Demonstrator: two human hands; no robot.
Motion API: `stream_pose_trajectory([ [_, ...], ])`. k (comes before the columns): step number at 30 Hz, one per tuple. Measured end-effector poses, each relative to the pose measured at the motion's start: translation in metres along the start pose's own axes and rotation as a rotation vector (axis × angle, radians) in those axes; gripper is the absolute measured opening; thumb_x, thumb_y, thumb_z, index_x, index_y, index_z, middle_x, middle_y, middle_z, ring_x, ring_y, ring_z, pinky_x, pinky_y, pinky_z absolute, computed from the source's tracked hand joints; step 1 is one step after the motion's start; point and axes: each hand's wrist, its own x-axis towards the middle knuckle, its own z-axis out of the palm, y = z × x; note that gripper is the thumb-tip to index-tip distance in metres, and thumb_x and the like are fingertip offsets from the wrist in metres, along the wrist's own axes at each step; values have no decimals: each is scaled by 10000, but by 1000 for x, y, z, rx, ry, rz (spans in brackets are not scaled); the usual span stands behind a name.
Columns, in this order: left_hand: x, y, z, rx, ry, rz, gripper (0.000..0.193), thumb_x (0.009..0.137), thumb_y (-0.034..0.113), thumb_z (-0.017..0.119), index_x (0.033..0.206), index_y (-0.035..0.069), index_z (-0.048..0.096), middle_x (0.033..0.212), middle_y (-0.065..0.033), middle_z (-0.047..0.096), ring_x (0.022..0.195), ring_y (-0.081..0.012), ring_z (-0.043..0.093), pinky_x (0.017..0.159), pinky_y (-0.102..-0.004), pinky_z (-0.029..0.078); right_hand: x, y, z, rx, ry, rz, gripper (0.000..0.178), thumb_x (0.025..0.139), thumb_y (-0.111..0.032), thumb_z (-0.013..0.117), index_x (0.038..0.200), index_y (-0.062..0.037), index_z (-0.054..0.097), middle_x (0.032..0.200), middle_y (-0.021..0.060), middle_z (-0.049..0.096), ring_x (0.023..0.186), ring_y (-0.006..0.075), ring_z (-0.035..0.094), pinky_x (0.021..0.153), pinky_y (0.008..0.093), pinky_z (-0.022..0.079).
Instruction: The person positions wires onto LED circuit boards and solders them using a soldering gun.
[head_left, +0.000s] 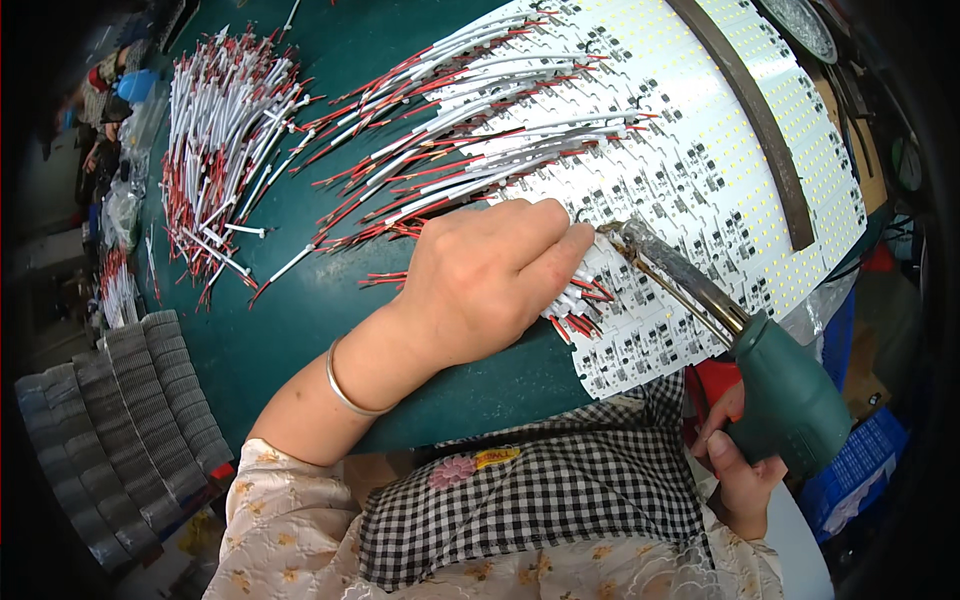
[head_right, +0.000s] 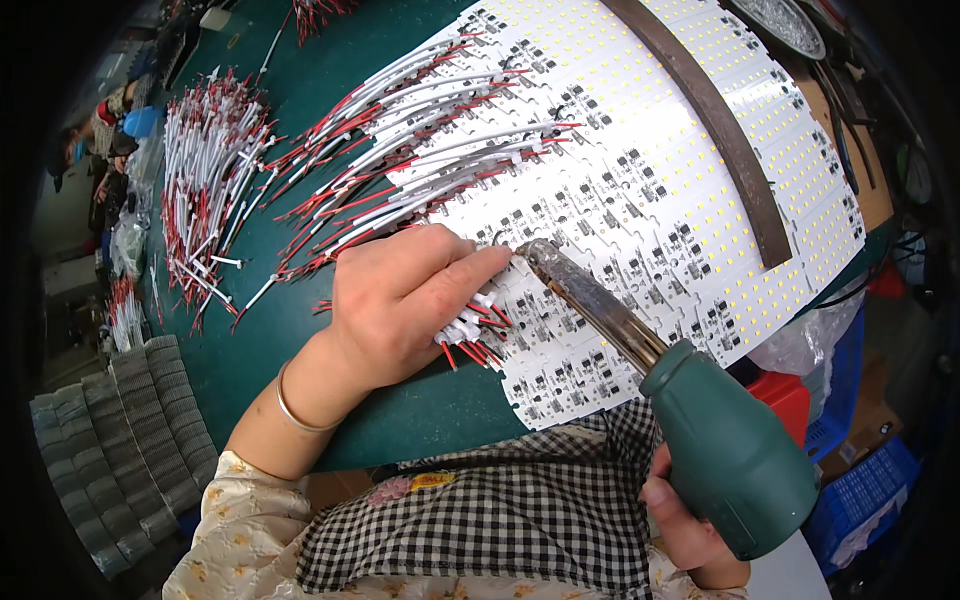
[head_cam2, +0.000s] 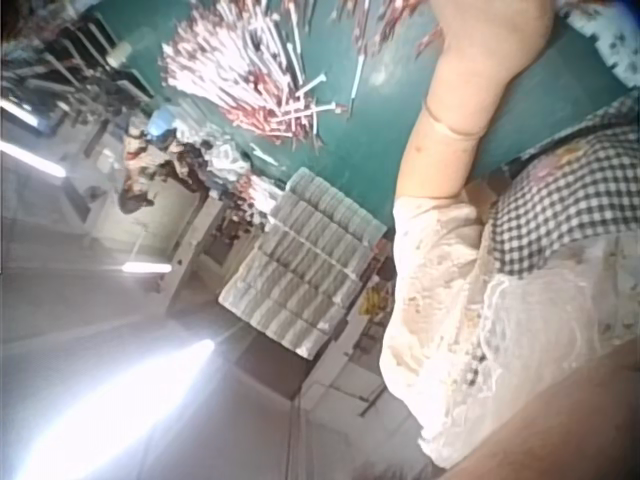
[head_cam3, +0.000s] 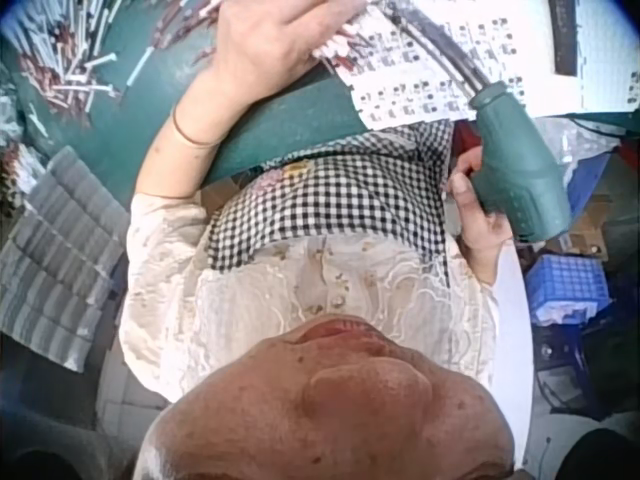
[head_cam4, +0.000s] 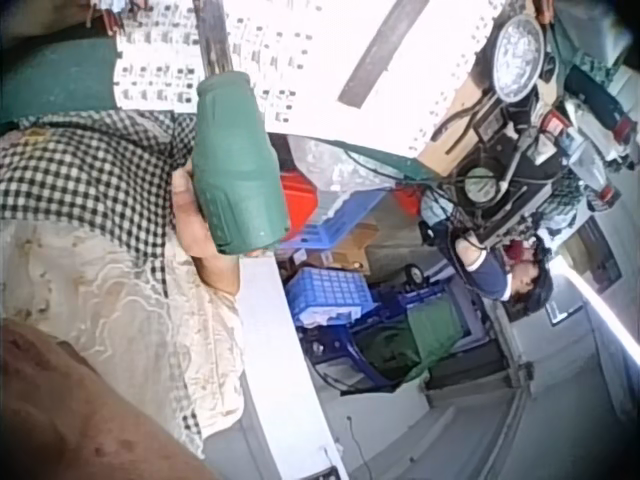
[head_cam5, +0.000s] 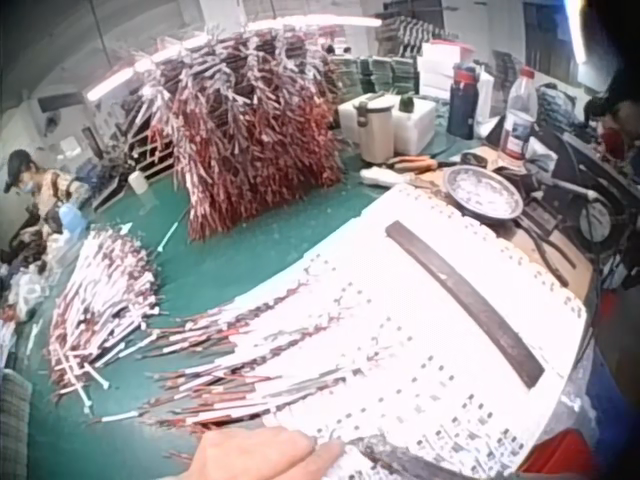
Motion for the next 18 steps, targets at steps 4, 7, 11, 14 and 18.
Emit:
stream_pose_trajectory([
  [4, -1, 1, 0, 27, -27, -1, 351, 651, 100, 664, 994, 26, 679, 755, -67, 607, 584, -197, 588, 469, -297, 457, 14, -12, 3, 217, 18, 32, 574, 769, -153, 707, 1186, 112, 416, 719, 110, 537, 462, 149, 521, 398, 244, 425],
  [7, 0, 2, -2, 22, -39, -5, 367, 640, 95, 676, 1000, 29, 675, 752, -63, 598, 592, -201, 587, 475, -300, 457, 22, -14, 0, 335, 60, -1, 598, 780, -165, 694, 1196, 132, 383, 718, 104, 527, 448, 147, 516, 368, 244, 424],
  [11, 5, 11, -8, 33, -121, -83, 356, 633, 71, 688, 986, 35, 667, 750, -62, 589, 626, -216, 594, 507, -317, 470, 22, -9, -7, 407, 96, -7, 671, 763, -165, 727, 1218, 176, 372, 977, 209, 522, 457, 160, 529, 370, 254, 449],
  [14, 8, 7, -10, 38, -114, -58, 318, 678, 55, 694, 990, 14, 643, 777, -71, 588, 641, -227, 594, 525, -333, 478, 28, -11, -6, 408, 91, -35, 673, 773, -174, 710, 1226, 172, 352, 898, 182, 517, 449, 153, 520, 376, 255, 460],
  [18, 16, 6, -22, 75, -14, -11, 236, 763, 60, 694, 967, -18, 606, 833, -103, 601, 637, -238, 602, 529, -329, 484, 35, -12, -7, 394, 80, -96, 652, 792, -182, 672, 1230, 154, 325, 676, 101, 509, 432, 140, 502, 376, 252, 461],
])
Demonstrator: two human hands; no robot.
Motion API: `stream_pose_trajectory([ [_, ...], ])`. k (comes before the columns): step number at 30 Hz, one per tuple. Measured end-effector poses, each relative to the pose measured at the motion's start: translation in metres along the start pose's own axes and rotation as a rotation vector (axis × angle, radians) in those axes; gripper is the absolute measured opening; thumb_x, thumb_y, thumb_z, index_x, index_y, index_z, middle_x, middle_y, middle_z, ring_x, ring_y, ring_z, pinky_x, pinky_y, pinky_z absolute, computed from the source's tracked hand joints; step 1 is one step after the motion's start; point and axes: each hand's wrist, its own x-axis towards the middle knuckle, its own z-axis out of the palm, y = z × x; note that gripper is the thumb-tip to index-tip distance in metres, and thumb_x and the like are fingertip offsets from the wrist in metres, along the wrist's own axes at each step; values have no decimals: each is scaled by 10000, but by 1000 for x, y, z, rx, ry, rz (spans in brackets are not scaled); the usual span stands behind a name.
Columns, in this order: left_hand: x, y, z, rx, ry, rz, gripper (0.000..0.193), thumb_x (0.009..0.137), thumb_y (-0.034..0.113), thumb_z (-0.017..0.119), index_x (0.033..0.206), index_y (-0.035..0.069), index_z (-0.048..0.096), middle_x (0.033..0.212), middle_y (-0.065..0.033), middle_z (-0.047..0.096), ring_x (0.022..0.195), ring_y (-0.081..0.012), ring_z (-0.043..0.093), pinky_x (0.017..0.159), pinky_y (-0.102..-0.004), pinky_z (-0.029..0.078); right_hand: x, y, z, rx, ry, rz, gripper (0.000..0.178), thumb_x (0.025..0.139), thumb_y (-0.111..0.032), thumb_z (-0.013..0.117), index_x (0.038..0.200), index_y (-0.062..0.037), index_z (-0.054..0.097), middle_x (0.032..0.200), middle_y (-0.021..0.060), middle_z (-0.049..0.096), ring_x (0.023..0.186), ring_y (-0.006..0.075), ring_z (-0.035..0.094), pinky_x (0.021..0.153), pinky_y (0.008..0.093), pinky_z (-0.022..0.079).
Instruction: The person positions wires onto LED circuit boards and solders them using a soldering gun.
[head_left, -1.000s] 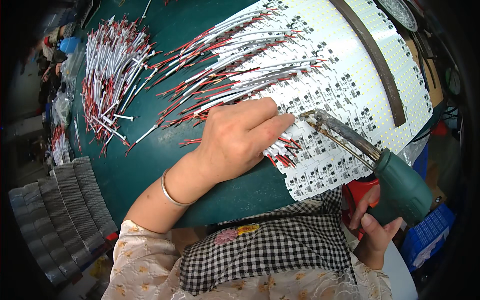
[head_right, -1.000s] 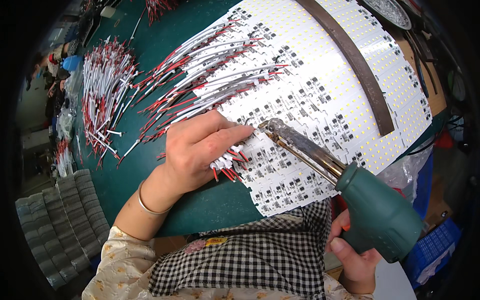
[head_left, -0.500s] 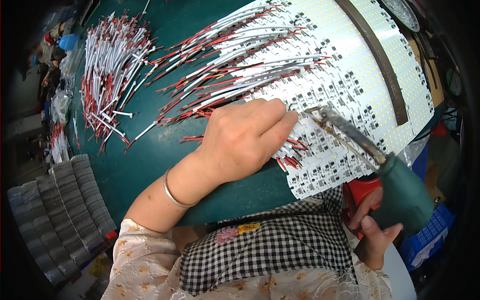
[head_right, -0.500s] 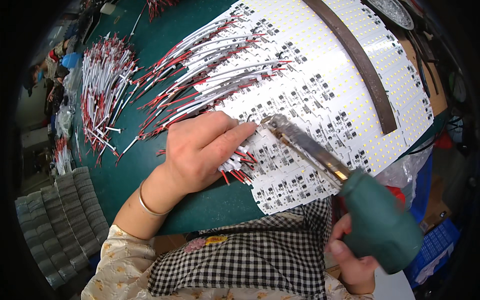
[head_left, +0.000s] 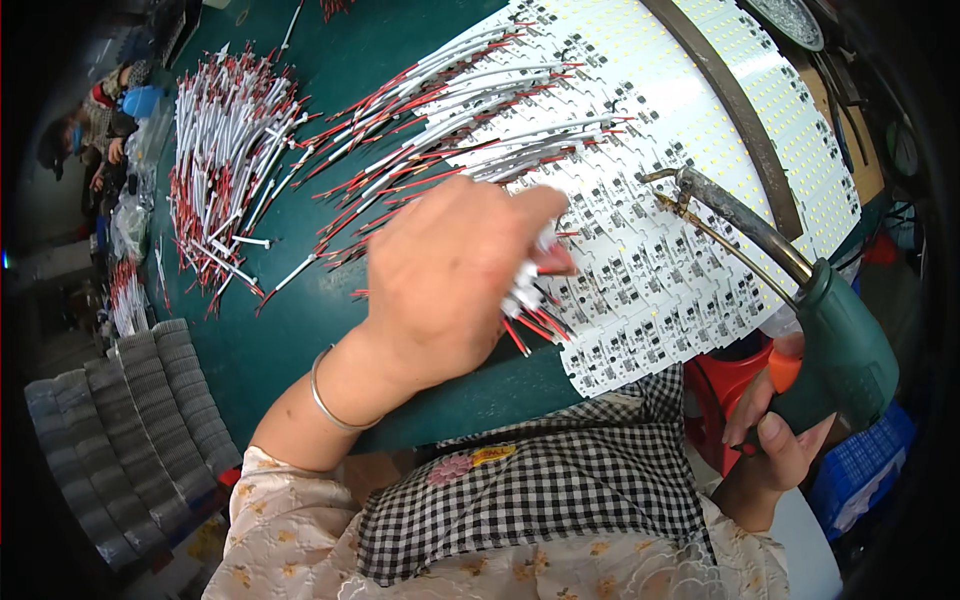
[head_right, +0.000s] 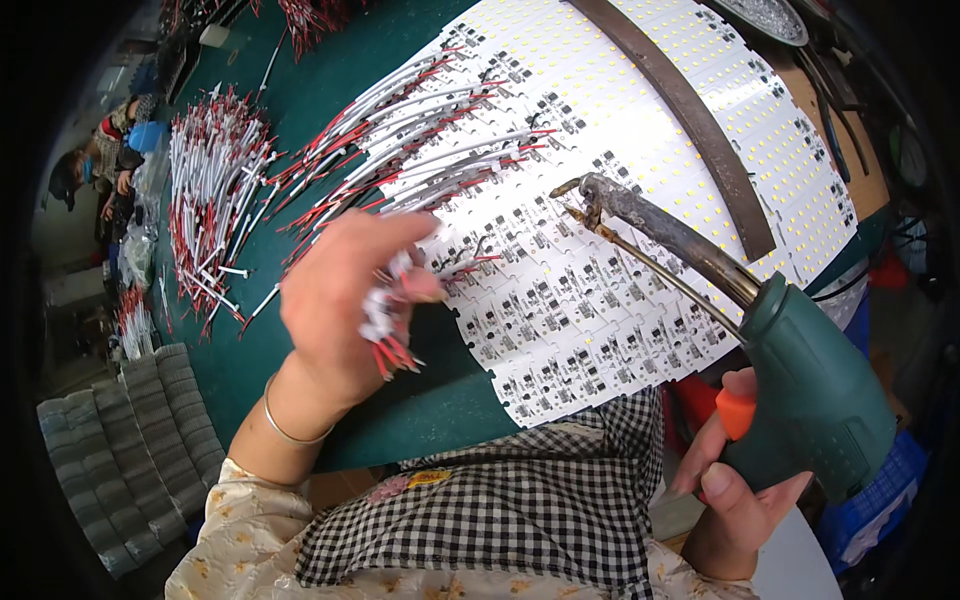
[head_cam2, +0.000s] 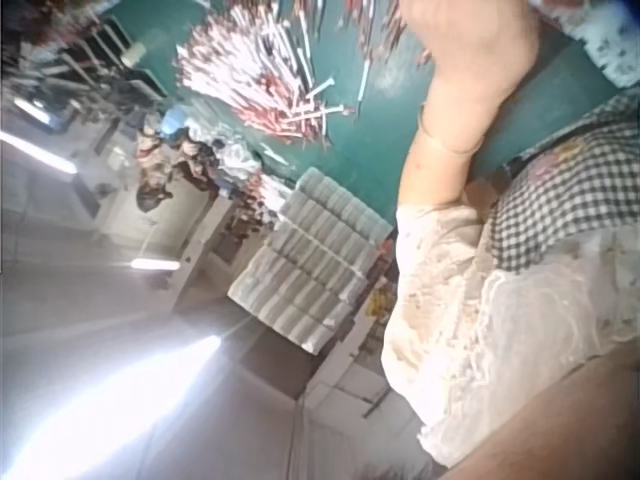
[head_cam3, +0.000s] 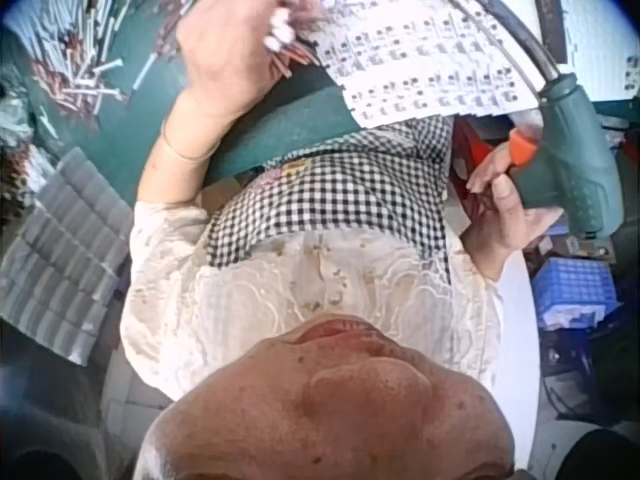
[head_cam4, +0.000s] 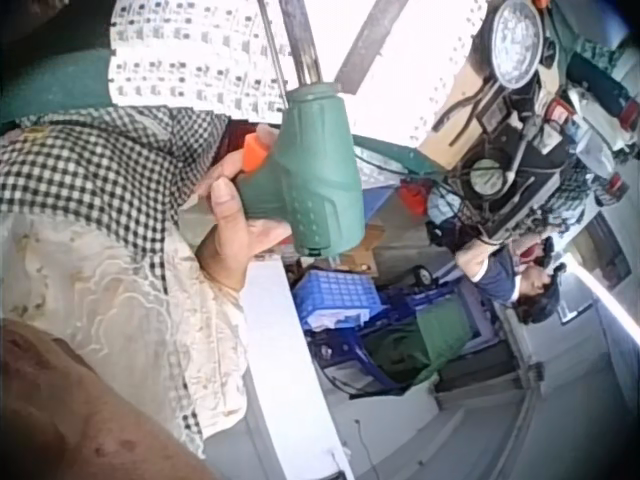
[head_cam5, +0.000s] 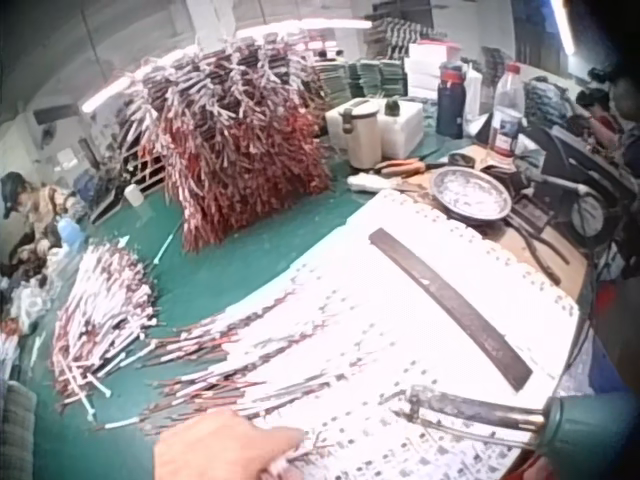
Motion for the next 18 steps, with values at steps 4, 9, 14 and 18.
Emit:
stream_pose_trajectory([
  [4, 10, -1, 14, -61, 157, -125, 218, 763, 7, 722, 939, 1, 594, 789, -105, 627, 625, -232, 626, 539, -301, 494, -5, 4, -14, 101, -13, 58, 710, 756, -116, 719, 1259, 201, 332, 1171, 285, 501, 502, 170, 555, 386, 261, 478],
  [9, 2, -2, 23, -25, -56, -175, 314, 662, 80, 781, 954, 45, 672, 766, -74, 625, 617, -198, 618, 518, -286, 482, -8, 5, -15, 105, -8, 80, 724, 743, -66, 712, 1298, 179, 316, 1198, 287, 498, 555, 163, 559, 418, 257, 500],
  [14, 1, -5, 32, -55, 44, -96, 386, 632, 82, 773, 1009, 53, 693, 715, -61, 612, 586, -180, 598, 491, -280, 462, 0, 4, 1, -1, 75, 35, 675, 761, -210, 718, 1213, 150, 369, 669, 116, 508, 424, 141, 492, 363, 250, 450],
  [18, 2, -3, 26, -42, 28, -67, 406, 620, 72, 754, 1022, 51, 698, 694, -62, 607, 567, -179, 591, 473, -285, 456, 0, 5, 1, -10, 68, 47, 669, 761, -207, 719, 1208, 154, 376, 661, 116, 509, 421, 141, 488, 362, 247, 446],
])
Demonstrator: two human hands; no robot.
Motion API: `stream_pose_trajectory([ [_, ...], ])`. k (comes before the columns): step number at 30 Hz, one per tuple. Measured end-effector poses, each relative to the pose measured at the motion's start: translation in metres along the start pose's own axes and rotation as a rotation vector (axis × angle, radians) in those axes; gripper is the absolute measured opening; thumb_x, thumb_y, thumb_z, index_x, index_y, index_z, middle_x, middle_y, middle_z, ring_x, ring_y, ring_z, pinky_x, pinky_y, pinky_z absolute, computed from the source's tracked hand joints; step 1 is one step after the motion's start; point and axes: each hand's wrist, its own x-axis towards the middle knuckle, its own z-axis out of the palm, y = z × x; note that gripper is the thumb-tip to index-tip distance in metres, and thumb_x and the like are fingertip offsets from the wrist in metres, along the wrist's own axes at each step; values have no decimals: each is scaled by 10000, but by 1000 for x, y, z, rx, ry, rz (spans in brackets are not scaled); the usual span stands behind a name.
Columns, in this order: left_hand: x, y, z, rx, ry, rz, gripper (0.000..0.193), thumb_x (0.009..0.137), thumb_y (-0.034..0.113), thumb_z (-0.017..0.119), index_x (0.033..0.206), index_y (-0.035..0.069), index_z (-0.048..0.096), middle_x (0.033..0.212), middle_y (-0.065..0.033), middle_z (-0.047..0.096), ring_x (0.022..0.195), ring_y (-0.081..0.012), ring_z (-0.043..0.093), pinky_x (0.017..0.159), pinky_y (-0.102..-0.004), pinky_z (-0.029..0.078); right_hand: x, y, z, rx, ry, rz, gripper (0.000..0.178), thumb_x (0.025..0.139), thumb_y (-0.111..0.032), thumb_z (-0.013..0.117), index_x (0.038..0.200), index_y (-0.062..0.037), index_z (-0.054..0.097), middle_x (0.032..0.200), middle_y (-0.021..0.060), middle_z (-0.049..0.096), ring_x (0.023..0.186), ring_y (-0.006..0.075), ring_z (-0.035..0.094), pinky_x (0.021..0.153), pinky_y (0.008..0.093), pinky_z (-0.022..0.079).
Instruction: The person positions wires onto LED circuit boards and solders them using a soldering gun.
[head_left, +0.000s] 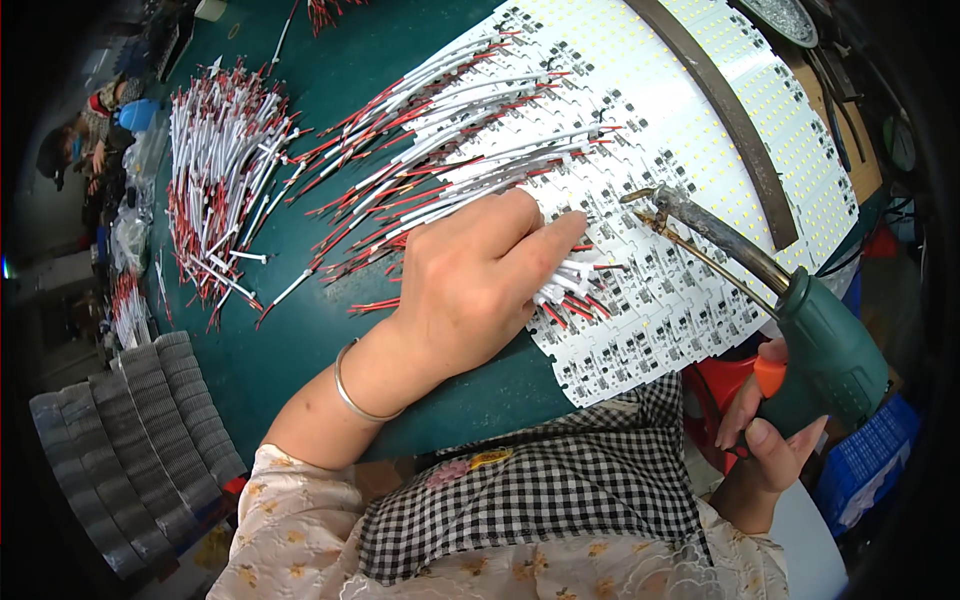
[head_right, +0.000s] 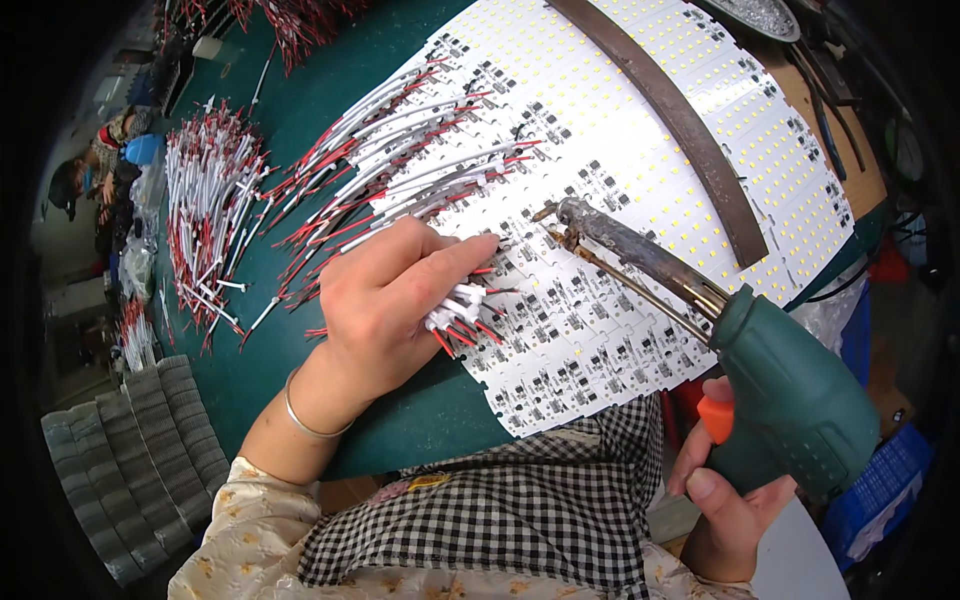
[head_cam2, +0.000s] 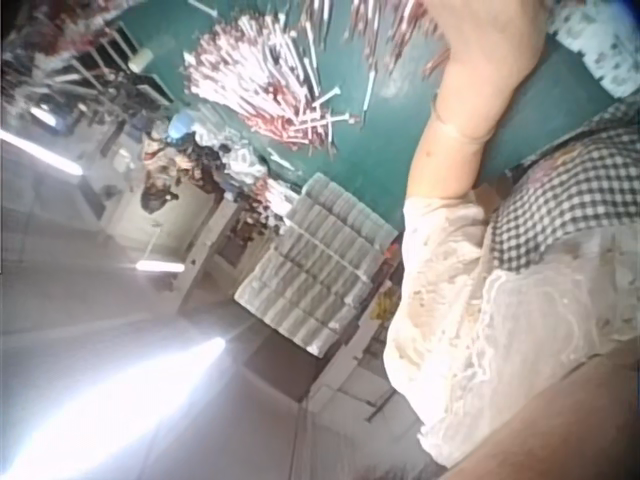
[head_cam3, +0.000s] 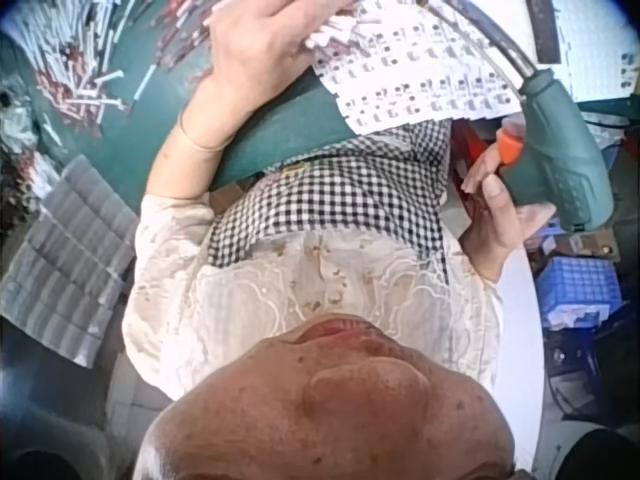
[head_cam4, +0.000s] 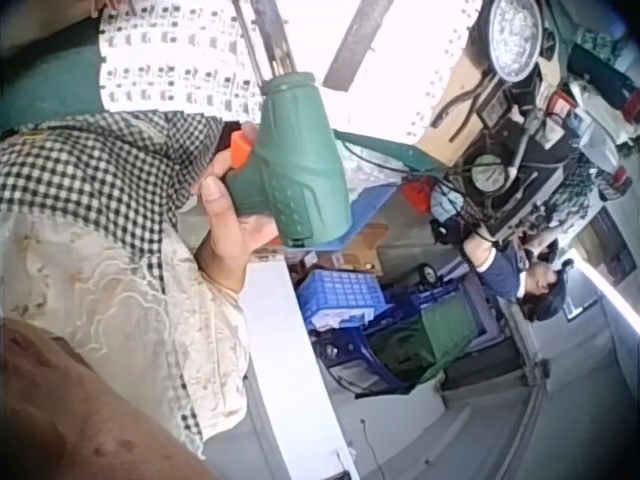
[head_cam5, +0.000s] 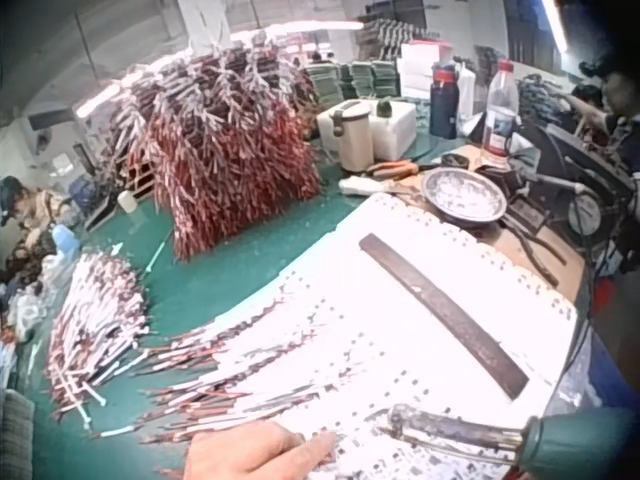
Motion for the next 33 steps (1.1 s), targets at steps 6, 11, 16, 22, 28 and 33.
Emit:
stream_pose_trajectory([
  [6, -2, -1, 3, -31, 26, 22, 310, 676, 18, 641, 985, 23, 656, 694, -62, 520, 561, -201, 549, 459, -330, 444, -6, 3, -15, 98, -92, 70, 707, 733, -52, 718, 1293, 171, 348, 1193, 287, 519, 582, 162, 562, 434, 265, 504],
  [11, 2, 0, -4, -32, -74, -57, 382, 618, 1, 707, 996, 58, 697, 731, -62, 625, 605, -200, 615, 494, -298, 469, -6, 4, -14, 100, -94, 73, 703, 729, -40, 716, 1290, 169, 348, 1186, 287, 519, 583, 168, 563, 435, 267, 505],
  [16, -1, 0, -4, -36, -102, -80, 393, 617, -6, 712, 1003, 71, 692, 745, -60, 625, 620, -205, 620, 506, -303, 475, -1, 4, 6, 10, -20, 16, 653, 762, -192, 720, 1197, 162, 385, 667, 123, 521, 418, 141, 486, 362, 245, 436],
  [22, 0, 1, -1, -45, -74, -91, 409, 620, 16, 728, 1021, 74, 682, 743, -57, 604, 607, -205, 604, 497, -303, 468, -2, 6, 11, -30, 6, -11, 615, 758, -163, 719, 1174, 160, 402, 731, 156, 538, 428, 146, 493, 366, 246, 437],
  [28, -4, 3, 2, -37, -67, -94, 427, 621, 55, 756, 1039, 66, 670, 743, -65, 583, 594, -196, 589, 484, -303, 460, -4, 9, 6, -8, -55, 57, 514, 755, -116, 710, 1116, 112, 423, 843, 171, 513, 483, 162, 526, 388, 246, 453],
  [33, -5, 2, 3, -48, -53, -82, 428, 621, 72, 767, 1037, 52, 670, 735, -65, 579, 591, -190, 587, 483, -296, 460, -4, 10, 8, -39, -54, 101, 462, 751, -107, 711, 1063, 82, 427, 819, 150, 495, 489, 166, 518, 394, 247, 454],
])
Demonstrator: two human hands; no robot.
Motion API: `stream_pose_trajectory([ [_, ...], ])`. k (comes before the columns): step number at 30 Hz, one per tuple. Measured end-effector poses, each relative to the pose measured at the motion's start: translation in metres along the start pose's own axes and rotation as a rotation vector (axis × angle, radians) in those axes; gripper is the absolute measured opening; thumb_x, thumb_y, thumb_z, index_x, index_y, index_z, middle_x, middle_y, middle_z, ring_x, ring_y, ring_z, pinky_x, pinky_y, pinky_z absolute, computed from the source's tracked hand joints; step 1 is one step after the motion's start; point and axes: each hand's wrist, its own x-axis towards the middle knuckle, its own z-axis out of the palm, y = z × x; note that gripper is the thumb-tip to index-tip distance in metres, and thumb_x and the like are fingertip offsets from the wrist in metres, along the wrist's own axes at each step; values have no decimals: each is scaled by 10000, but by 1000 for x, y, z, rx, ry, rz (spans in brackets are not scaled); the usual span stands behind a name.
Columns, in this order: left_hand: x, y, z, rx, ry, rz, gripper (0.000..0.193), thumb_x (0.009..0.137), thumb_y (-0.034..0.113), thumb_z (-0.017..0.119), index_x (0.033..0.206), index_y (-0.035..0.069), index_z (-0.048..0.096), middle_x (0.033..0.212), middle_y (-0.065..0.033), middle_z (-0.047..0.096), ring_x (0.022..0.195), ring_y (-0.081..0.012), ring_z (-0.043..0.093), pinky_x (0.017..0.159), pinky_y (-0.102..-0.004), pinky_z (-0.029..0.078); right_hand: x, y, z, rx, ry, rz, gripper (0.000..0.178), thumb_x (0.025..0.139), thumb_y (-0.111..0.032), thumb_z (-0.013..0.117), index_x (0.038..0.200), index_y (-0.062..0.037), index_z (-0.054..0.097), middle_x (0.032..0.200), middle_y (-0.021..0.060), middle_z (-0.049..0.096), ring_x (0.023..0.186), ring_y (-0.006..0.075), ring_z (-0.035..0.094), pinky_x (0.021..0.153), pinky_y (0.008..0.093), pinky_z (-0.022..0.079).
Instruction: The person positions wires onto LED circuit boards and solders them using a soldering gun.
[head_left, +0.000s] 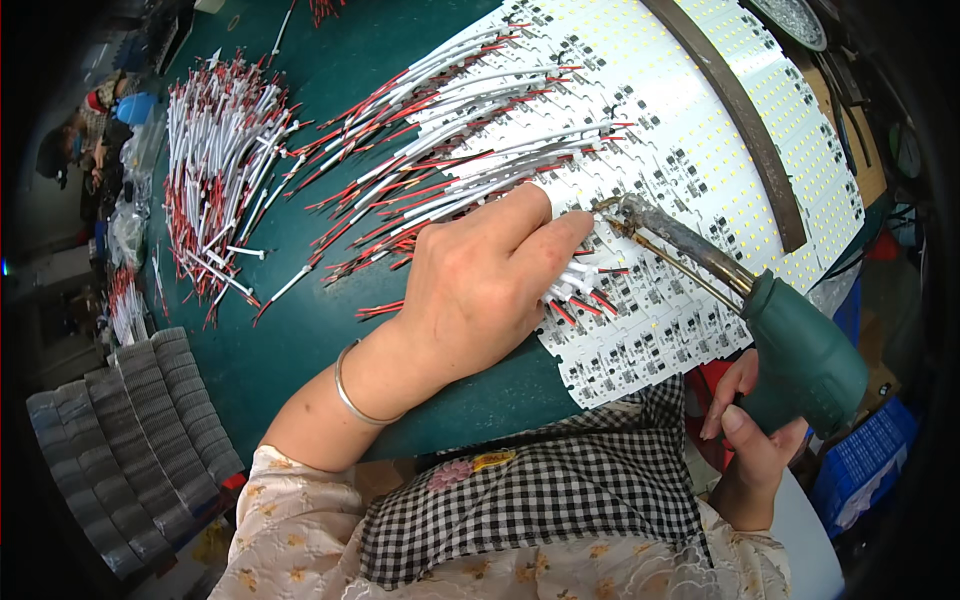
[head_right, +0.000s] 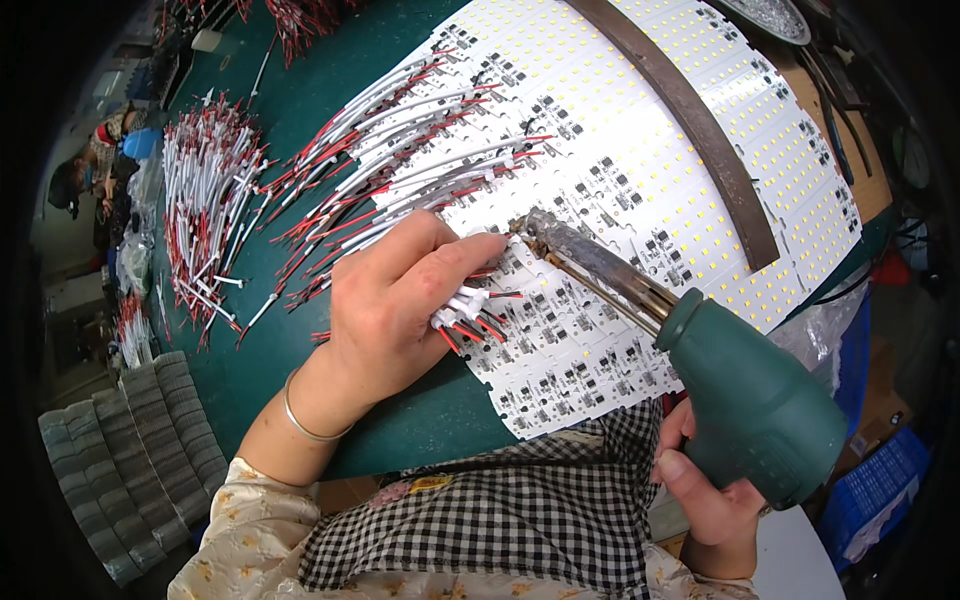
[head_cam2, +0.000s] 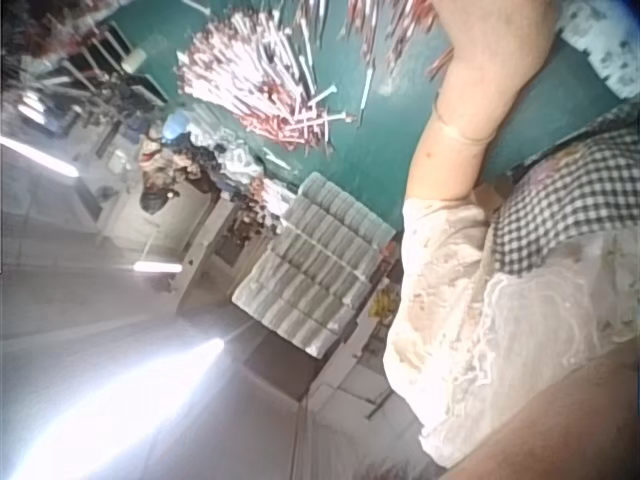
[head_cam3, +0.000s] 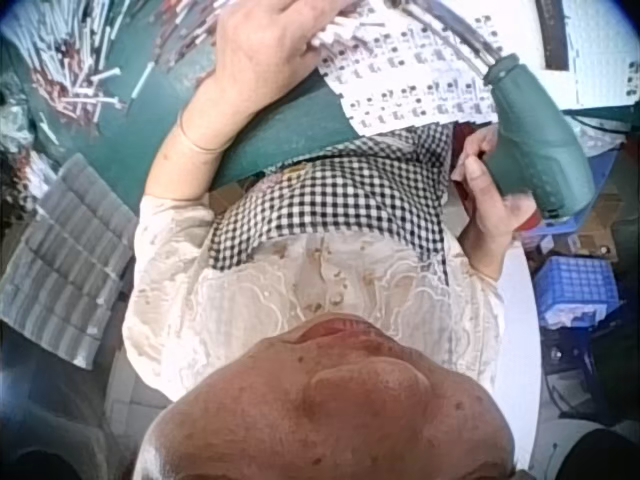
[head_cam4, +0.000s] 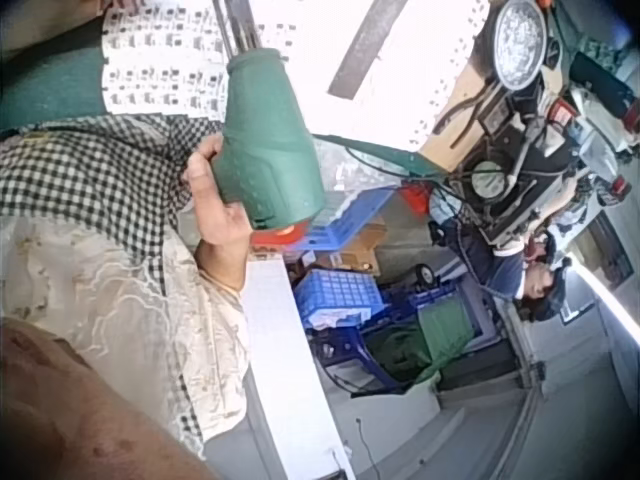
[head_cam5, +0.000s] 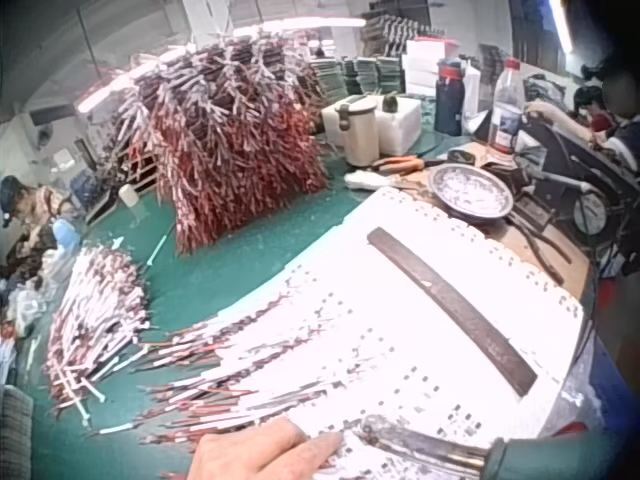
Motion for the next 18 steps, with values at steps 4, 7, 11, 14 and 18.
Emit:
stream_pose_trajectory([
  [4, 1, -1, 0, 10, 13, 4, 421, 622, 70, 764, 1032, 49, 672, 734, -64, 580, 584, -187, 585, 480, -295, 460, 2, -3, 5, -32, 35, -40, 462, 752, -110, 709, 1064, 87, 432, 780, 143, 502, 473, 164, 511, 392, 248, 453],
  [7, 2, 2, 1, -8, 31, 24, 325, 659, -13, 624, 982, 19, 624, 730, -75, 511, 581, -220, 571, 445, -340, 461, 4, 0, -8, -46, -68, -35, 550, 761, -132, 705, 1149, 117, 405, 723, 128, 508, 453, 160, 506, 393, 250, 456],
  [11, 2, 3, -2, -4, 32, 34, 318, 663, -6, 626, 981, 14, 624, 735, -76, 513, 581, -217, 573, 454, -337, 466, 8, -7, -9, 62, -8, -107, 641, 778, -170, 689, 1221, 139, 343, 692, 116, 515, 439, 153, 506, 386, 256, 458],
  [14, 3, 3, -1, 3, 16, 36, 323, 660, -8, 625, 982, 12, 622, 742, -75, 517, 582, -217, 574, 456, -336, 466, 8, -7, -11, 64, 2, -114, 613, 779, -163, 685, 1199, 140, 358, 696, 122, 522, 438, 154, 509, 383, 253, 457],
  [18, 2, 2, 0, -1, 30, 49, 348, 639, -17, 628, 986, 11, 621, 740, -72, 516, 581, -216, 573, 455, -335, 463, 1, -5, -6, 32, 2, -72, 584, 775, -156, 692, 1173, 134, 379, 705, 132, 532, 442, 156, 513, 381, 255, 460],
])
